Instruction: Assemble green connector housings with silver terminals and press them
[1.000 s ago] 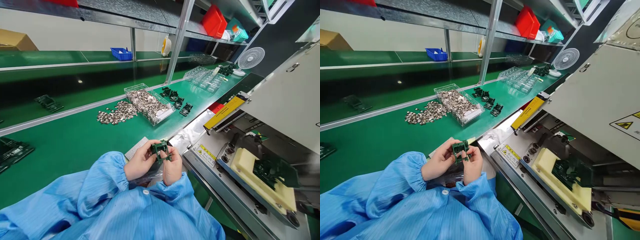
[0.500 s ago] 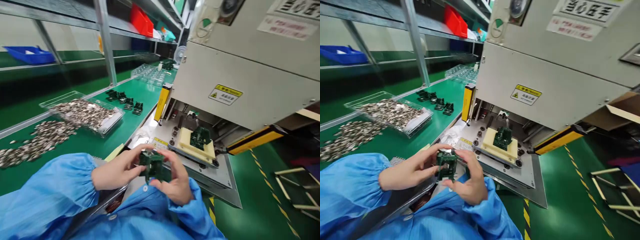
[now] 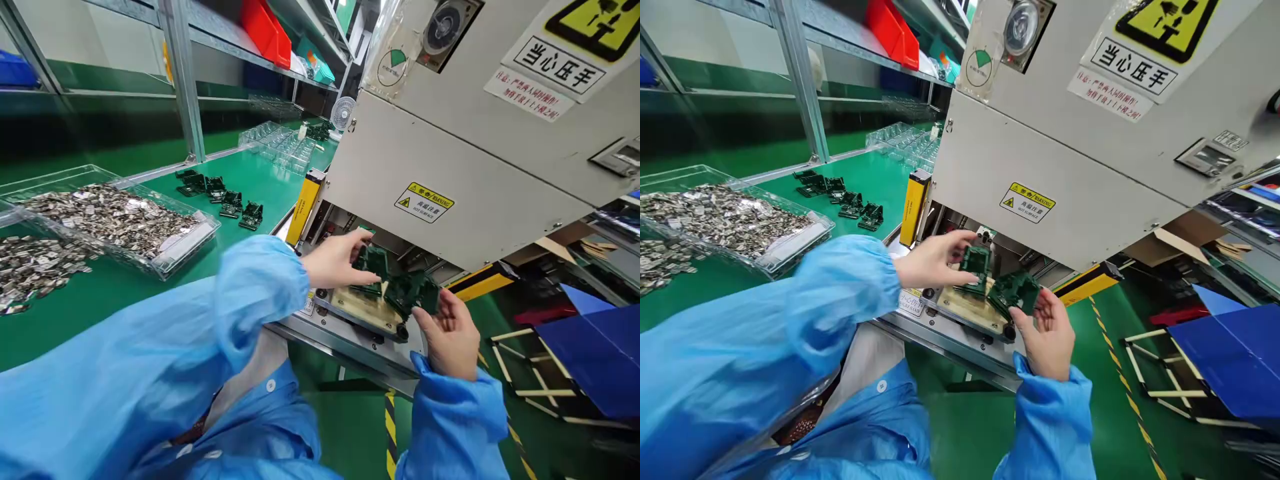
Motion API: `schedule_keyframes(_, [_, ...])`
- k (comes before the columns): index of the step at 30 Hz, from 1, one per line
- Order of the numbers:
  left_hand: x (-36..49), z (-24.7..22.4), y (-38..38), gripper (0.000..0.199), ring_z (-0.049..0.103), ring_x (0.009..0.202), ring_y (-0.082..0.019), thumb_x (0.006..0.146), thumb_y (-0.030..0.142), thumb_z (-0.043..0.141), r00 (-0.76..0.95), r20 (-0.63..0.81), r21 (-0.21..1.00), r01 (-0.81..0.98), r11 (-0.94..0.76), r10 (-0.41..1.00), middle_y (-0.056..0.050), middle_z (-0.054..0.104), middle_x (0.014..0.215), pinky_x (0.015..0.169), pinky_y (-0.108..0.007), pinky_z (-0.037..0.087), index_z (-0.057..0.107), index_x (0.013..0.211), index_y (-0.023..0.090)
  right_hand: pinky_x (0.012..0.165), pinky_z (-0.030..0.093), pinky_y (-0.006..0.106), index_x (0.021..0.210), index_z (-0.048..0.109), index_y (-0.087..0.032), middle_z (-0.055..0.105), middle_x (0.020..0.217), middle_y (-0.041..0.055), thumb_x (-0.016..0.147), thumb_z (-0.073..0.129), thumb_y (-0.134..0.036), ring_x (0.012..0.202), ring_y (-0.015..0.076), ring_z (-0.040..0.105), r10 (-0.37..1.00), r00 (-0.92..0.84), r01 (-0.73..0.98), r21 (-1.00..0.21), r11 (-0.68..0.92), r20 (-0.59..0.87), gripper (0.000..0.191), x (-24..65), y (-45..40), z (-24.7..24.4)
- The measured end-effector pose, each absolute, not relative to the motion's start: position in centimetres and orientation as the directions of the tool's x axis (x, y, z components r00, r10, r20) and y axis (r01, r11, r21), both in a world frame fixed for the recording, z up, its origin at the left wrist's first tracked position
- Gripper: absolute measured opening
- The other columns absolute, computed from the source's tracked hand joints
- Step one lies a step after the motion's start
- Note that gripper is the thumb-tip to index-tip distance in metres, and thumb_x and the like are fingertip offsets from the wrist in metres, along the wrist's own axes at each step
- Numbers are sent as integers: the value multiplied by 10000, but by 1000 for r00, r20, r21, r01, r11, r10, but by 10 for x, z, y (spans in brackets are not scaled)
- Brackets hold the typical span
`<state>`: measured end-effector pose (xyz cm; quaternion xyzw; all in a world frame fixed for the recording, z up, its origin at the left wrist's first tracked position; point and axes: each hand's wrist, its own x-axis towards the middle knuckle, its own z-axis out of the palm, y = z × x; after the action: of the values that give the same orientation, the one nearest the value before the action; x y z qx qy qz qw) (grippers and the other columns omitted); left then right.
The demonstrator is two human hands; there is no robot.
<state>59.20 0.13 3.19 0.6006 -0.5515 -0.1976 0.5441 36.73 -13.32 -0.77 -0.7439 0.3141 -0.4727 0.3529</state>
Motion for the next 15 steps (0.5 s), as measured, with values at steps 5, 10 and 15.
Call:
schedule_keyframes(5, [634,26,114,521,667,819,-219,672,290,785,350,109,944,-330,-13,-930,-71,676,925,781,-385,583,646,1156,159,920,499,503,1130,631,-180,678,1038,111,604,812,-577,981,307,638,-650,670,-254,-712,-655,359,683,405,-140,3])
schedule_keyframes(10, [642,-30,190,478,669,999,-275,646,295,807,409,-134,919,-289,-267,-902,-104,638,1171,850,-388,584,679,1102,225,1005,424,526,1197,625,-197,637,1198,120,698,700,-643,1142,330,569,-624,666,-283,-635,-719,409,674,395,-142,-10])
schedule_keyframes(15, [636,-71,180,519,587,1198,-312,580,302,847,367,-136,945,-232,-233,-920,-105,548,1360,976,-431,509,700,1074,242,906,479,565,1160,633,-175,636,1177,162,722,606,-704,1101,365,588,-882,209,-565,-685,-461,422,687,311,-143,-65])
